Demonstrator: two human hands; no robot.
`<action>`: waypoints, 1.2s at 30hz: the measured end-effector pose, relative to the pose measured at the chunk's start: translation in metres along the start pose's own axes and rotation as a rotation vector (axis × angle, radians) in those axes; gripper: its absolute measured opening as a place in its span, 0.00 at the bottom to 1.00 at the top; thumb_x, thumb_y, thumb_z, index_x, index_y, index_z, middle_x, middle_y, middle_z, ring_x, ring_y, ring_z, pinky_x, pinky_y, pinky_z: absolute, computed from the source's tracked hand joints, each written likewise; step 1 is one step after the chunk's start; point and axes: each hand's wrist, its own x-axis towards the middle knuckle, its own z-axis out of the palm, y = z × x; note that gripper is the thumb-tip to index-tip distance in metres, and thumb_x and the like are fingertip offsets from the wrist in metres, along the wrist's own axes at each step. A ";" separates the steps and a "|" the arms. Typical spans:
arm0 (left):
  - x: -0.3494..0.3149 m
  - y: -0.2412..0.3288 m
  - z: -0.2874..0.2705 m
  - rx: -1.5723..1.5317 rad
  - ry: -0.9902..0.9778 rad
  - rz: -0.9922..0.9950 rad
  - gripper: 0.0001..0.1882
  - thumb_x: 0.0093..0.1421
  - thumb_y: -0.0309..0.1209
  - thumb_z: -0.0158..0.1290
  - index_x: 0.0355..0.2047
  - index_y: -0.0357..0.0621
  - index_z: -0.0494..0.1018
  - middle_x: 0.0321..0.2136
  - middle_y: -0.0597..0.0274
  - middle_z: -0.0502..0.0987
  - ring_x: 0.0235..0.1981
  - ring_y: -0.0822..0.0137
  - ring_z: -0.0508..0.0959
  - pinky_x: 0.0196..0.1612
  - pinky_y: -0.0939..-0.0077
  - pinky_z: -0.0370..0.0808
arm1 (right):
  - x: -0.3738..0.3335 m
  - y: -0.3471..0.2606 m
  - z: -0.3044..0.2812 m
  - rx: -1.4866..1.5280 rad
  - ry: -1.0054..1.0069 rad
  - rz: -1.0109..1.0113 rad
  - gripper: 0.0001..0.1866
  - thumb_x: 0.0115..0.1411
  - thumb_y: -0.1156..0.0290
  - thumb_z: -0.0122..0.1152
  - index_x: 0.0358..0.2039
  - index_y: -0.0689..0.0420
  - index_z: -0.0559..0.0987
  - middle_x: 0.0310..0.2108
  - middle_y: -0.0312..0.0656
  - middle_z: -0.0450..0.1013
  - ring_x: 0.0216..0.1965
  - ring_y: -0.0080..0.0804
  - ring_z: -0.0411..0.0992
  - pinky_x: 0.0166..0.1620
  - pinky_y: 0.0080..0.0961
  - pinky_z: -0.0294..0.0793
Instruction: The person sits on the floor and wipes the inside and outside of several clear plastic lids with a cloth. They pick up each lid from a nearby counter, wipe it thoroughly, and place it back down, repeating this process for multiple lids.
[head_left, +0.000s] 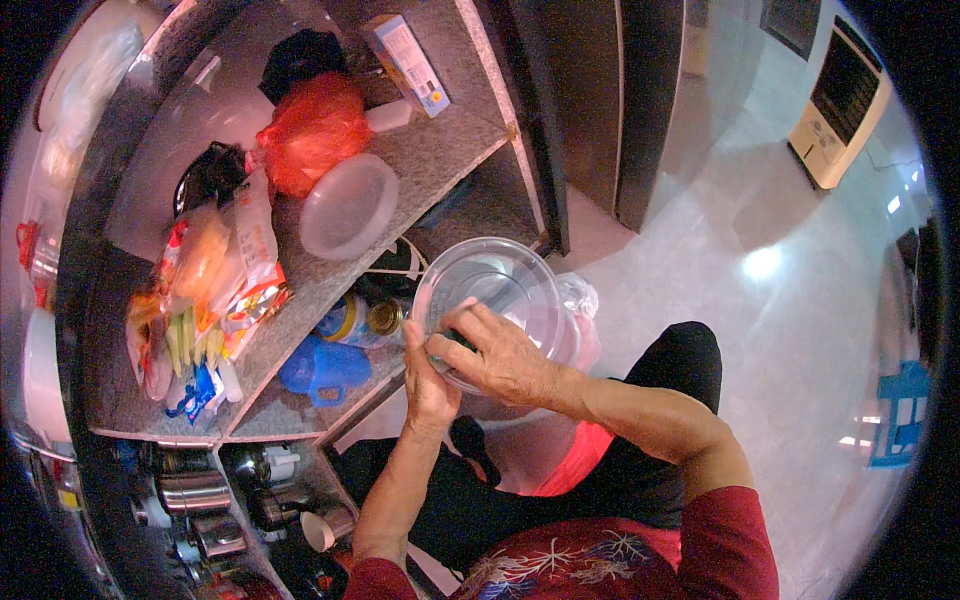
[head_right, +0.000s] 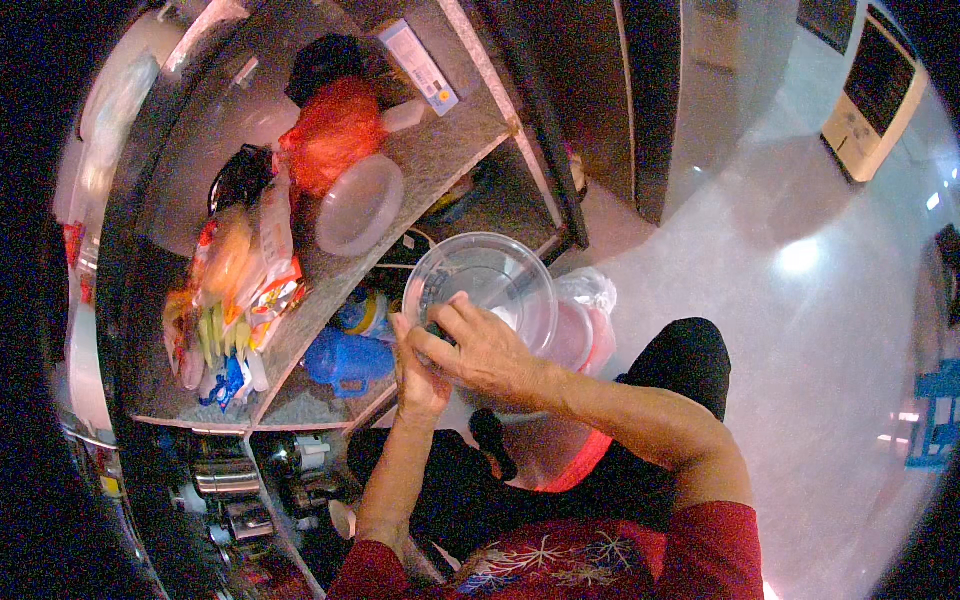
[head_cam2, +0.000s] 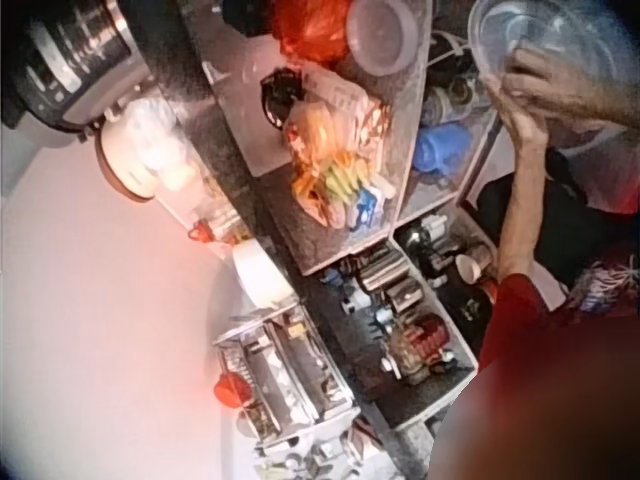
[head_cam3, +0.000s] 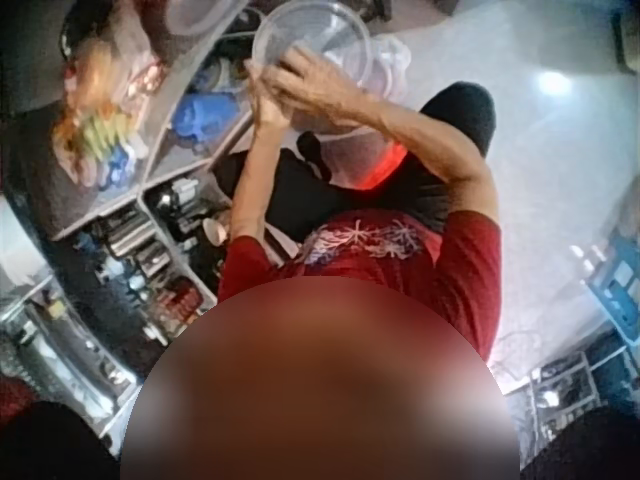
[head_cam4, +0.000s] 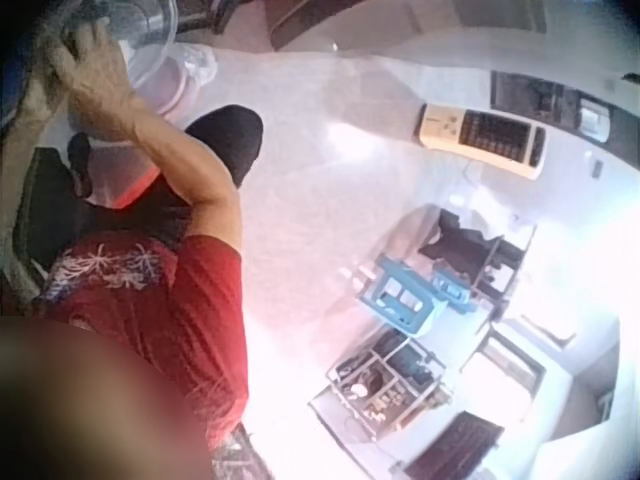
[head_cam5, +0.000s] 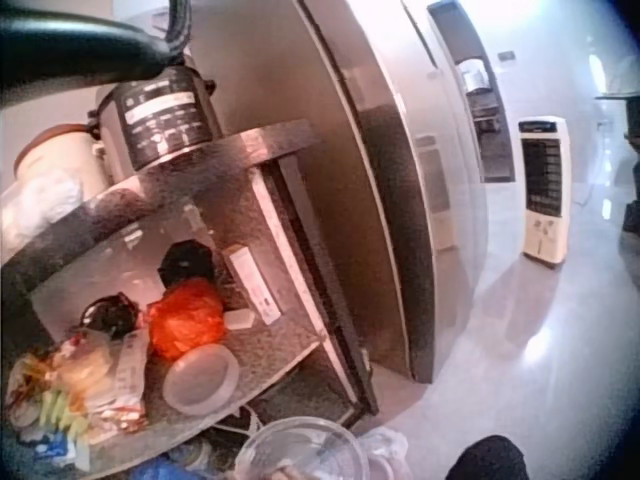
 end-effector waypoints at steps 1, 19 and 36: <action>-0.001 -0.002 0.001 0.005 0.032 -0.014 0.31 0.70 0.52 0.30 0.64 0.44 0.52 0.59 0.52 0.63 0.58 0.61 0.66 0.61 0.65 0.63 | 0.004 0.002 -0.001 -0.014 0.039 -0.004 0.21 0.47 0.69 0.57 0.44 0.56 0.72 0.43 0.48 0.66 0.39 0.45 0.67 0.36 0.31 0.75; 0.003 0.009 0.005 0.105 0.118 0.215 0.36 0.65 0.36 0.48 0.67 0.58 0.40 0.57 0.44 0.66 0.40 0.50 0.80 0.27 0.62 0.84 | -0.016 0.030 -0.014 -0.476 -0.234 0.390 0.11 0.46 0.73 0.58 0.32 0.58 0.74 0.34 0.45 0.64 0.37 0.42 0.68 0.30 0.29 0.76; 0.000 0.005 0.017 -0.044 -0.003 -0.005 0.36 0.65 0.46 0.46 0.67 0.60 0.42 0.60 0.45 0.60 0.50 0.51 0.74 0.35 0.53 0.83 | 0.029 0.029 -0.032 -0.051 0.358 0.450 0.21 0.47 0.77 0.62 0.44 0.64 0.72 0.43 0.54 0.65 0.43 0.52 0.67 0.46 0.38 0.70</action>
